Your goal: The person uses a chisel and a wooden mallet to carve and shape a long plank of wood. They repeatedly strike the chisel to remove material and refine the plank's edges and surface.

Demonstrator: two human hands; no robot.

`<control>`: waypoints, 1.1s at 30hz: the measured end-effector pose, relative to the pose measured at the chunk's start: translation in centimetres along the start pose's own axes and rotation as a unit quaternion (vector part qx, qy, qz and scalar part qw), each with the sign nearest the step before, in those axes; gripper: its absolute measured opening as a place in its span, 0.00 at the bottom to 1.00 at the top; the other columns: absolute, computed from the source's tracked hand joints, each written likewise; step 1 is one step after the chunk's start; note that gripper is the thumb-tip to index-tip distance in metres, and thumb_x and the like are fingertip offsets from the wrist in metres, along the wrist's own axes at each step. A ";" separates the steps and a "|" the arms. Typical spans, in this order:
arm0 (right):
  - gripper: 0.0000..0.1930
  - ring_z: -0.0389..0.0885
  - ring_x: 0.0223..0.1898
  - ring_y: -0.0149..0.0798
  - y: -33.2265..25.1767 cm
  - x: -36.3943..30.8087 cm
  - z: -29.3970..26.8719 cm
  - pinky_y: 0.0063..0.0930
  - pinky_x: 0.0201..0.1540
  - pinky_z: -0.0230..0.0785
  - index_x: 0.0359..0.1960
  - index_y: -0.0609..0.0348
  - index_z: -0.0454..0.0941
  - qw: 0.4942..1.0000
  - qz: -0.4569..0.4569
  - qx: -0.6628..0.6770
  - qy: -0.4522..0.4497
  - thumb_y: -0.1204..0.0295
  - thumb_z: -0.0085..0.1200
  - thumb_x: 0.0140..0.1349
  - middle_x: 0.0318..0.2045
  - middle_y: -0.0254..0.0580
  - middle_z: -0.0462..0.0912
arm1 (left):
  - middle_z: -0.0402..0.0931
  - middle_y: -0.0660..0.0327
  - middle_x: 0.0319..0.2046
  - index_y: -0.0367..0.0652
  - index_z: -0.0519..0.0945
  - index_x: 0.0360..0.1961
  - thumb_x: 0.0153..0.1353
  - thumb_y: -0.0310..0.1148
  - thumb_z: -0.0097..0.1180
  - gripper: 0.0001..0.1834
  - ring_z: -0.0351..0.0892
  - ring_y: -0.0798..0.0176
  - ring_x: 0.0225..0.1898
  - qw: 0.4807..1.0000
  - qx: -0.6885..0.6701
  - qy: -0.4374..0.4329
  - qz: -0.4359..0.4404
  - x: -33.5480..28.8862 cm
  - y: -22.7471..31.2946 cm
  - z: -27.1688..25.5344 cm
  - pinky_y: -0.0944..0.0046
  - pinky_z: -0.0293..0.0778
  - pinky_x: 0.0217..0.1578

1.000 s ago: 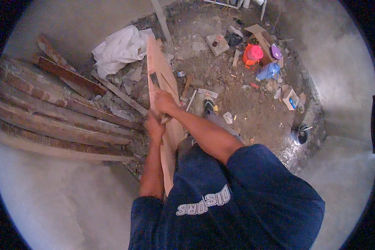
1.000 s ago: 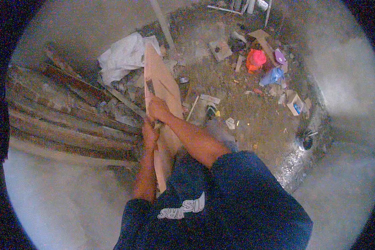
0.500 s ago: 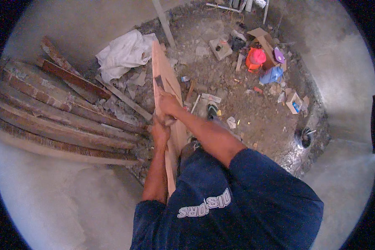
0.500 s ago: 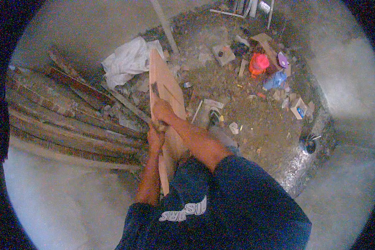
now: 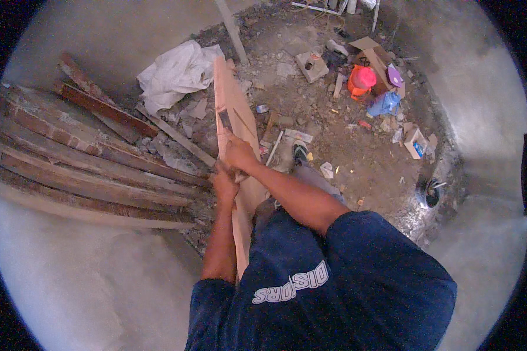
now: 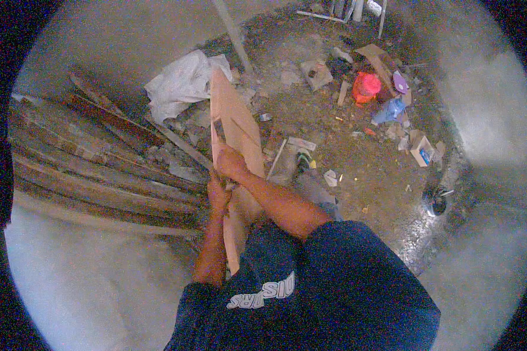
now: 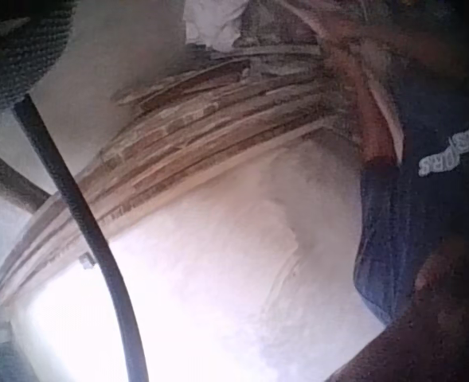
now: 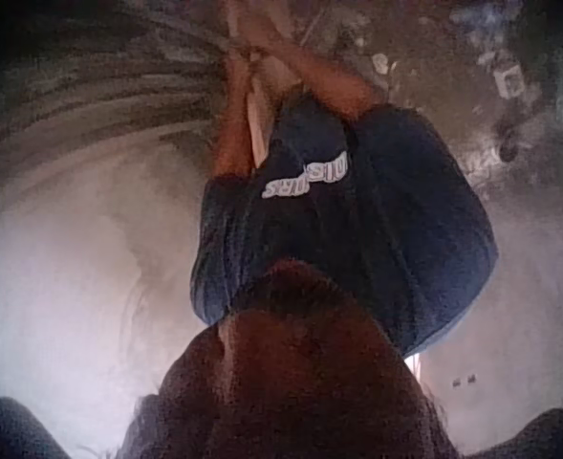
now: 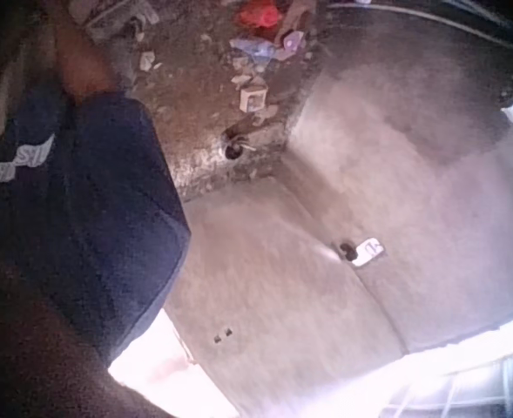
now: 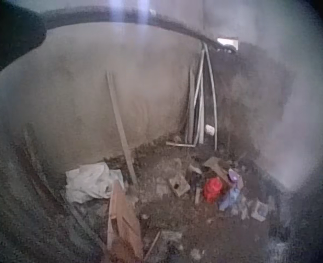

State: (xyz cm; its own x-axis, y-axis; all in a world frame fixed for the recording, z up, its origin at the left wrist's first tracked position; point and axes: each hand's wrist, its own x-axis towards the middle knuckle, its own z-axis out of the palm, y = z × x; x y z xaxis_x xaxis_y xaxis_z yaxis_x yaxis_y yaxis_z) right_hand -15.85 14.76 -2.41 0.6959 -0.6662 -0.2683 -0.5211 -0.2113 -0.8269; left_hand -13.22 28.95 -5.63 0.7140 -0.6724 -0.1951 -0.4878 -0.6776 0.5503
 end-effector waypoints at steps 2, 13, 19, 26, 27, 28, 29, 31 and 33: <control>0.27 0.81 0.46 0.66 -1.9 -1.3 -0.7 0.55 0.53 0.73 0.71 0.41 0.65 1.000 0.006 -0.014 -0.018 0.65 0.42 0.69 0.45 0.68 0.81 | 0.80 0.35 0.38 0.36 0.58 0.66 0.53 0.29 0.66 0.41 0.80 0.31 0.42 0.997 -0.063 0.005 -0.038 0.9 -1.6 0.9 0.39 0.75 0.37; 0.25 0.79 0.51 0.66 -0.7 -0.4 -1.0 0.53 0.55 0.72 0.67 0.49 0.70 0.998 0.016 -0.012 -0.055 0.67 0.43 0.68 0.49 0.68 0.80 | 0.80 0.34 0.37 0.39 0.67 0.57 0.62 0.36 0.60 0.26 0.79 0.28 0.41 0.997 -0.034 0.018 -0.067 0.1 0.0 0.1 0.37 0.74 0.39; 0.26 0.81 0.48 0.64 -1.5 -0.6 -1.5 0.51 0.53 0.72 0.66 0.53 0.70 0.998 0.030 0.051 -0.020 0.65 0.45 0.66 0.45 0.67 0.82 | 0.81 0.35 0.36 0.37 0.67 0.58 0.63 0.42 0.58 0.28 0.80 0.29 0.41 0.996 -0.075 0.057 -0.014 -0.1 -0.8 0.4 0.37 0.74 0.43; 0.21 0.82 0.25 0.36 8.6 0.4 -7.3 0.35 0.30 0.75 0.55 0.63 0.74 0.997 0.014 0.077 0.000 0.62 0.53 0.67 0.28 0.48 0.83 | 0.81 0.35 0.43 0.32 0.68 0.60 0.55 0.52 0.66 0.41 0.80 0.31 0.48 0.989 -0.057 0.027 -0.135 2.8 2.1 -1.3 0.41 0.75 0.49; 0.18 0.81 0.24 0.35 9.6 1.1 -8.3 0.35 0.29 0.75 0.51 0.64 0.75 0.995 0.018 0.101 -0.012 0.62 0.53 0.67 0.27 0.46 0.82 | 0.81 0.35 0.43 0.32 0.68 0.60 0.53 0.54 0.68 0.43 0.80 0.32 0.48 0.986 -0.049 0.038 -0.153 3.6 2.0 -1.4 0.41 0.75 0.49; 0.16 0.81 0.23 0.35 10.4 1.7 -9.6 0.34 0.28 0.74 0.47 0.65 0.76 0.992 0.023 0.124 -0.021 0.63 0.53 0.67 0.26 0.45 0.81 | 0.81 0.35 0.42 0.31 0.69 0.59 0.52 0.55 0.68 0.44 0.80 0.32 0.47 0.986 -0.067 0.071 -0.137 5.0 2.7 -1.5 0.42 0.76 0.49; 0.15 0.81 0.22 0.35 11.2 2.0 -10.7 0.34 0.27 0.74 0.44 0.66 0.76 0.988 0.032 0.151 -0.029 0.63 0.53 0.68 0.26 0.44 0.81 | 0.81 0.36 0.41 0.31 0.71 0.59 0.51 0.57 0.69 0.45 0.81 0.32 0.46 0.984 -0.083 0.103 -0.119 6.9 3.4 -1.6 0.42 0.76 0.49; 0.14 0.80 0.21 0.35 13.3 2.6 -12.3 0.34 0.27 0.74 0.39 0.66 0.75 0.994 0.014 0.102 -0.026 0.64 0.52 0.68 0.25 0.43 0.80 | 0.82 0.36 0.39 0.31 0.74 0.56 0.51 0.58 0.69 0.43 0.82 0.33 0.45 0.981 -0.087 0.143 -0.095 10.5 4.6 -1.5 0.43 0.77 0.48; 0.13 0.79 0.20 0.35 16.1 4.3 -13.7 0.34 0.26 0.73 0.37 0.66 0.75 0.997 -0.052 -0.051 0.003 0.65 0.52 0.68 0.25 0.41 0.79 | 0.82 0.37 0.37 0.32 0.77 0.53 0.52 0.57 0.68 0.39 0.83 0.36 0.43 0.982 -0.066 0.158 -0.078 14.4 6.2 -1.2 0.44 0.77 0.47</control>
State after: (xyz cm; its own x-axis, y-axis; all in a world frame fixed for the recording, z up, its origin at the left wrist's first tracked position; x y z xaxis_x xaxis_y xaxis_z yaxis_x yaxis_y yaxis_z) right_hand -28.00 -1.32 -10.15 0.7464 -0.6404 -0.1810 -0.4936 -0.3503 -0.7960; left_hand -5.32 15.40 -4.04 0.9052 -0.4235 -0.0357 -0.3053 -0.7063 0.6387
